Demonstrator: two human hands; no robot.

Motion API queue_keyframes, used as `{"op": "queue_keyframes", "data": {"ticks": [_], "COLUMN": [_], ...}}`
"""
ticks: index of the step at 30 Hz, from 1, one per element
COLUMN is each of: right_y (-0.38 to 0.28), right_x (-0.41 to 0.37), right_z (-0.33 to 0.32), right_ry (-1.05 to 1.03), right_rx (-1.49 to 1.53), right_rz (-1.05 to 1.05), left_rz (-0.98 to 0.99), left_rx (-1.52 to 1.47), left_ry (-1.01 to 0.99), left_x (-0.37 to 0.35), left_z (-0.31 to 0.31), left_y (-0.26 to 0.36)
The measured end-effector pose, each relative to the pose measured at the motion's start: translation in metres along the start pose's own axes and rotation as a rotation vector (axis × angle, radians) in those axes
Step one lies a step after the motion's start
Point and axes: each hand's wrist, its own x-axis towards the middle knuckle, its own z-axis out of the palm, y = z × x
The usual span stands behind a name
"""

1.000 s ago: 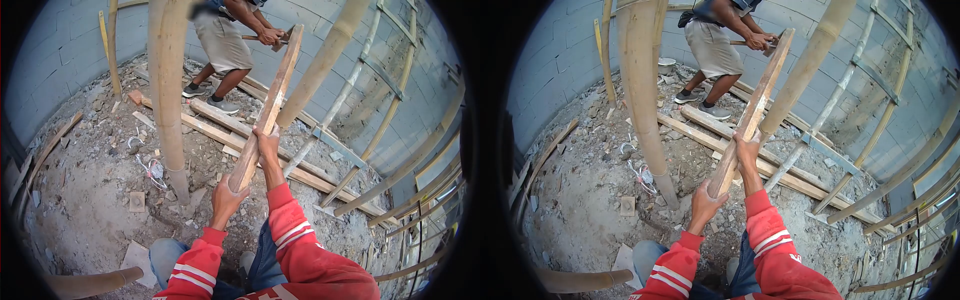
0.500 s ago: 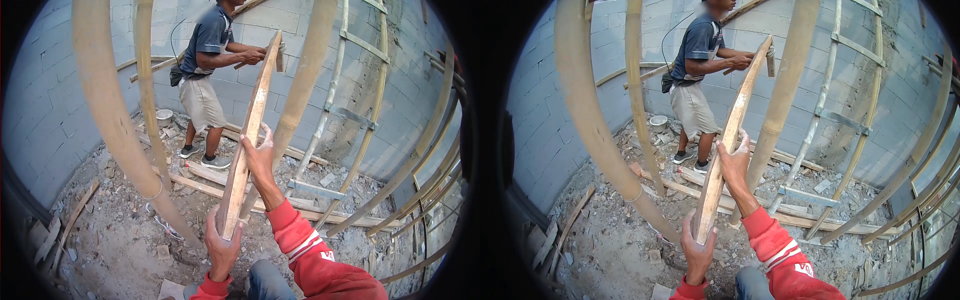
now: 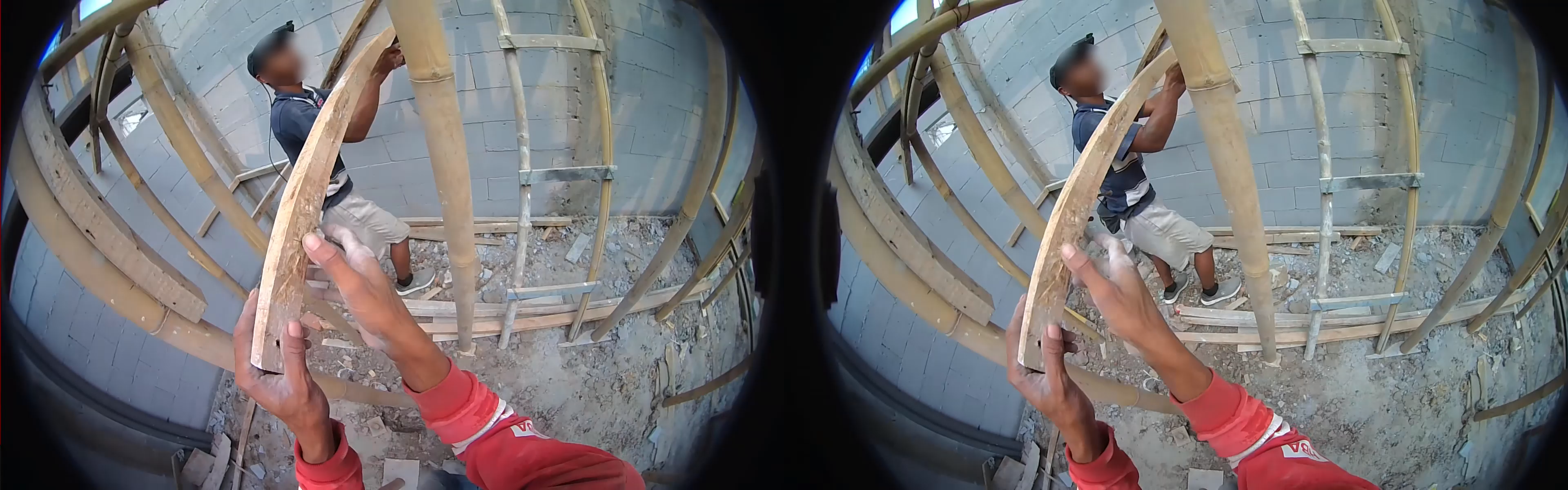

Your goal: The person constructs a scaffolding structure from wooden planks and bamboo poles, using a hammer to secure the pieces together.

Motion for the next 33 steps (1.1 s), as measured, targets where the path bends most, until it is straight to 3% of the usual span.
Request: {"op": "queue_keyframes", "data": {"ticks": [2, 5, 7, 11, 15, 19, 23, 25, 27, 31, 33], "right_y": [-0.036, -0.076, -0.108, -0.163, -0.197, -0.23, -0.264, -0.273, -0.277, -0.269, -0.261], "right_x": [-0.006, 0.014, 0.026, 0.062, 0.103, 0.148, 0.162, 0.168, 0.179, 0.184, 0.179], "right_z": [0.013, 0.027, 0.037, 0.044, 0.053, 0.056, 0.078, 0.087, 0.09, 0.083, 0.077], "right_ry": [-0.365, -0.448, -0.399, -0.344, -0.312, -0.25, -0.214, -0.18, -0.178, -0.287, -0.303], "right_rx": [0.525, 0.459, 0.493, 0.55, 0.546, 0.577, 0.588, 0.585, 0.59, 0.603, 0.593], "right_rz": [0.204, 0.137, 0.124, 0.032, 0.069, 0.045, -0.026, -0.05, -0.04, -0.092, -0.1], "left_rz": [0.136, 0.211, 0.128, 0.245, 0.316, 0.339, 0.46, 0.448, 0.421, 0.511, 0.549], "left_rx": [0.064, 0.081, -0.01, 0.025, -0.069, 0.163, -0.105, -0.21, -0.448, -0.43, -0.256], "left_ry": [-0.018, -0.05, -0.061, -0.09, -0.15, -0.186, -0.12, -0.101, -0.266, -0.228, -0.249], "left_x": [0.025, 0.052, 0.071, 0.11, 0.142, 0.166, 0.214, 0.235, 0.251, 0.256, 0.253], "left_z": [0.005, 0.017, 0.036, 0.056, 0.072, 0.074, 0.099, 0.11, 0.117, 0.118, 0.111], "left_y": [0.009, 0.031, 0.062, 0.099, 0.126, 0.145, 0.147, 0.147, 0.151, 0.145, 0.14]}}
